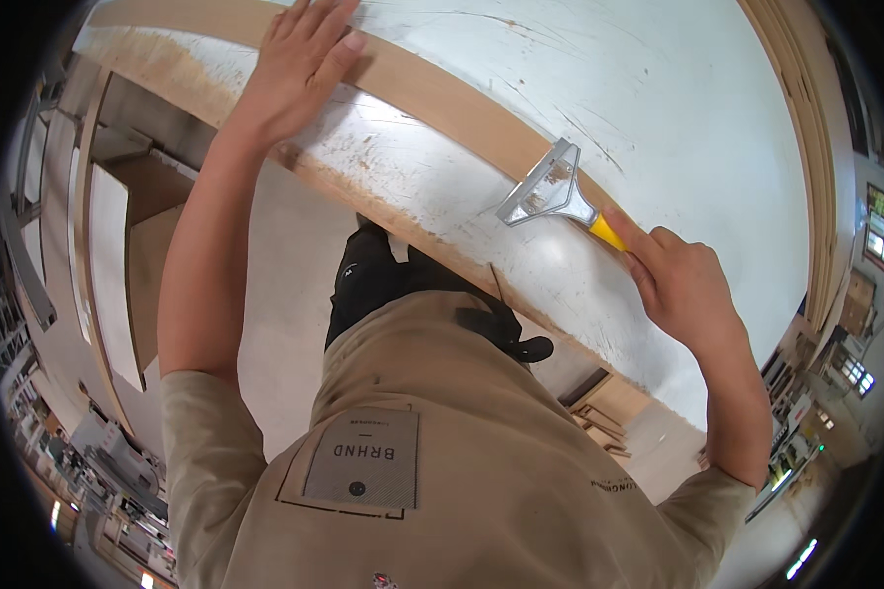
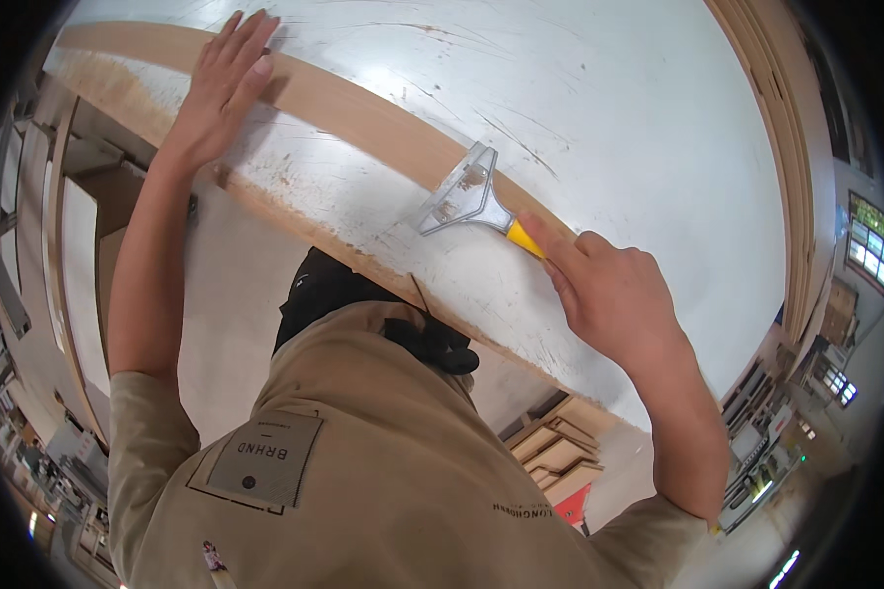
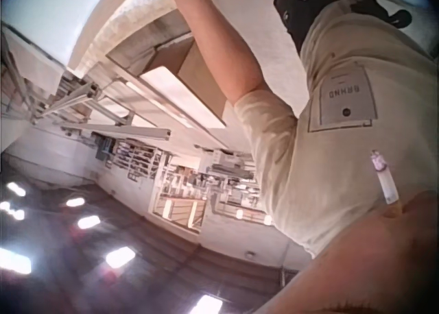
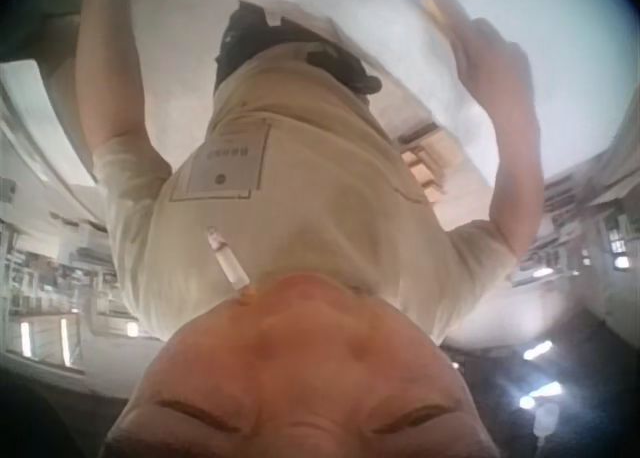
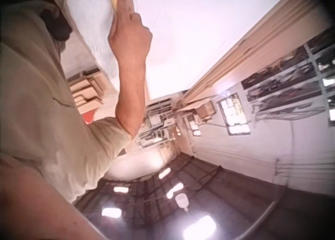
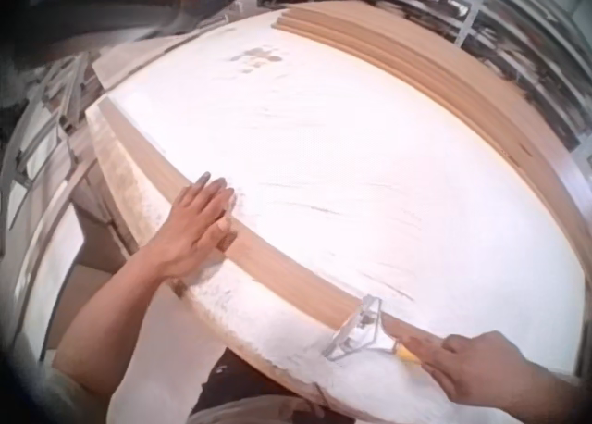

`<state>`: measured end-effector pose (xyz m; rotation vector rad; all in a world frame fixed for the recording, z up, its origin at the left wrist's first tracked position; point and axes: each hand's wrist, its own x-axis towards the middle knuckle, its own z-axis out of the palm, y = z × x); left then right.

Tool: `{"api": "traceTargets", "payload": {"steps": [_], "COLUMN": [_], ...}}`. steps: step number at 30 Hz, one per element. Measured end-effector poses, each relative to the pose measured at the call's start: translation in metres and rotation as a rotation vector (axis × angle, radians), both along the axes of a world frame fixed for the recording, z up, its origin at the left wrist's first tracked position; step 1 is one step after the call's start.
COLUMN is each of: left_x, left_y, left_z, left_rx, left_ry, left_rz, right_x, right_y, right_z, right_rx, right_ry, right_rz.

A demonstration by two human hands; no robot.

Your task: The person uses a yellow-handled scraper to remove material from the surface of thin wooden planks. They repeatedly scrape along the length of each plank, then place it on a stack on the floor before picking up the next one.

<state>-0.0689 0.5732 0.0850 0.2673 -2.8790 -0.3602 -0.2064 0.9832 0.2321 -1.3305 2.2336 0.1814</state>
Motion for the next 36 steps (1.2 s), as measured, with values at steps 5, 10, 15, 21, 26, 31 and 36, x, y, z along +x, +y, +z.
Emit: {"api": "traceTargets", "payload": {"steps": [5,10,15,21,26,31,36], "left_x": [0.008,0.015,0.032,0.147,0.162,0.091,0.056], "left_y": [-0.004,-0.014,-0.022,-0.054,-0.070,-0.041,-0.044], "left_z": [0.019,0.029,0.012,-0.015,-0.006,0.002,-0.005], "left_rx": [0.277,0.614,1.144,0.766,0.571,0.529,0.370], "left_ry": [-0.043,0.020,0.573,0.633,0.451,0.409,0.074], "left_rz": [-0.045,-0.090,-0.088,0.136,-0.394,-0.629,-0.470], "right_x": [-0.003,0.003,0.013,0.028,0.035,0.040,0.038], "right_y": [-0.045,-0.103,-0.175,-0.264,-0.301,-0.340,-0.355], "right_z": [0.003,-0.002,-0.002,0.012,-0.001,0.006,0.006], "right_rx": [-0.002,-0.032,-0.016,0.104,-0.007,-0.001,-0.023], "right_ry": [-0.011,-0.008,0.002,-0.002,0.035,0.035,-0.002], "right_rz": [0.030,0.058,0.065,-0.022,0.060,0.087,0.083]}}
